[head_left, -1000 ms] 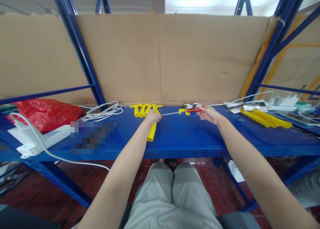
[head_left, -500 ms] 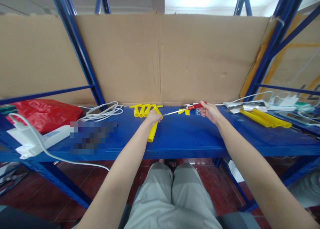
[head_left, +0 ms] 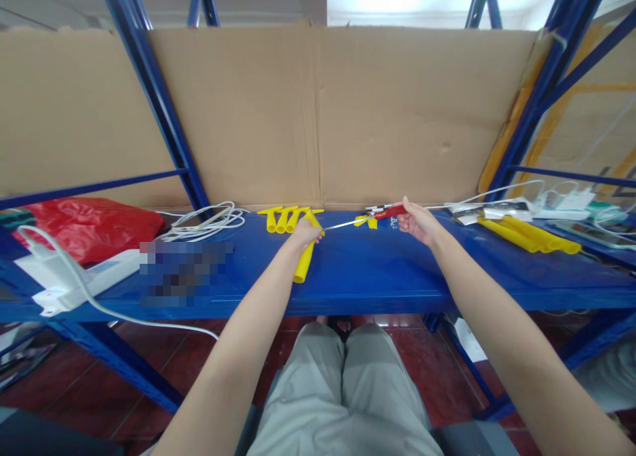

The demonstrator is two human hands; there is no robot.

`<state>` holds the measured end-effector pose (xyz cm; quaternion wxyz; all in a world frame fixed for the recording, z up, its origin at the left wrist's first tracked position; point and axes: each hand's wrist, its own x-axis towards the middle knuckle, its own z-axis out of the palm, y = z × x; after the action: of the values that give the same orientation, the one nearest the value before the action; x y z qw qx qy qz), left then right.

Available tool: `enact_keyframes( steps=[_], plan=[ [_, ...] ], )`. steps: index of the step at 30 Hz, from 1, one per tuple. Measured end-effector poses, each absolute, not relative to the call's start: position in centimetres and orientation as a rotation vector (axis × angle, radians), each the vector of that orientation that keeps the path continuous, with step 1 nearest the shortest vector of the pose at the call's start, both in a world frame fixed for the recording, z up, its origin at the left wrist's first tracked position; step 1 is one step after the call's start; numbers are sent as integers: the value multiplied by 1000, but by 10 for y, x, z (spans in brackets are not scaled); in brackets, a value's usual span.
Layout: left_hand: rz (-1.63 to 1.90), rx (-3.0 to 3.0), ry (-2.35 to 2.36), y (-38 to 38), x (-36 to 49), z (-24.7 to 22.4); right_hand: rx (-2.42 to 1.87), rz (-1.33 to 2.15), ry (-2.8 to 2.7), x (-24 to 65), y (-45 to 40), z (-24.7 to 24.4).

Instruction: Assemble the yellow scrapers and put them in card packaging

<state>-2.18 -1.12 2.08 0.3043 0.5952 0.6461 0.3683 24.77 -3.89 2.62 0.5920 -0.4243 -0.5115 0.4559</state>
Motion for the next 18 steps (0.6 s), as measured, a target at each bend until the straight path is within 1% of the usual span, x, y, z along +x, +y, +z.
enact_keyframes(
  steps=[4,12,18],
  plan=[
    [978,1582,1702,-11,-22,20,-911,1110,-1198,248,-47,33],
    [989,1580,1663,-10,-22,20,-1189,811,-1223,247,-35,20],
    [969,1566,1714,-12,-22,23,-1190,777,-1235,246,-33,18]
  ],
)
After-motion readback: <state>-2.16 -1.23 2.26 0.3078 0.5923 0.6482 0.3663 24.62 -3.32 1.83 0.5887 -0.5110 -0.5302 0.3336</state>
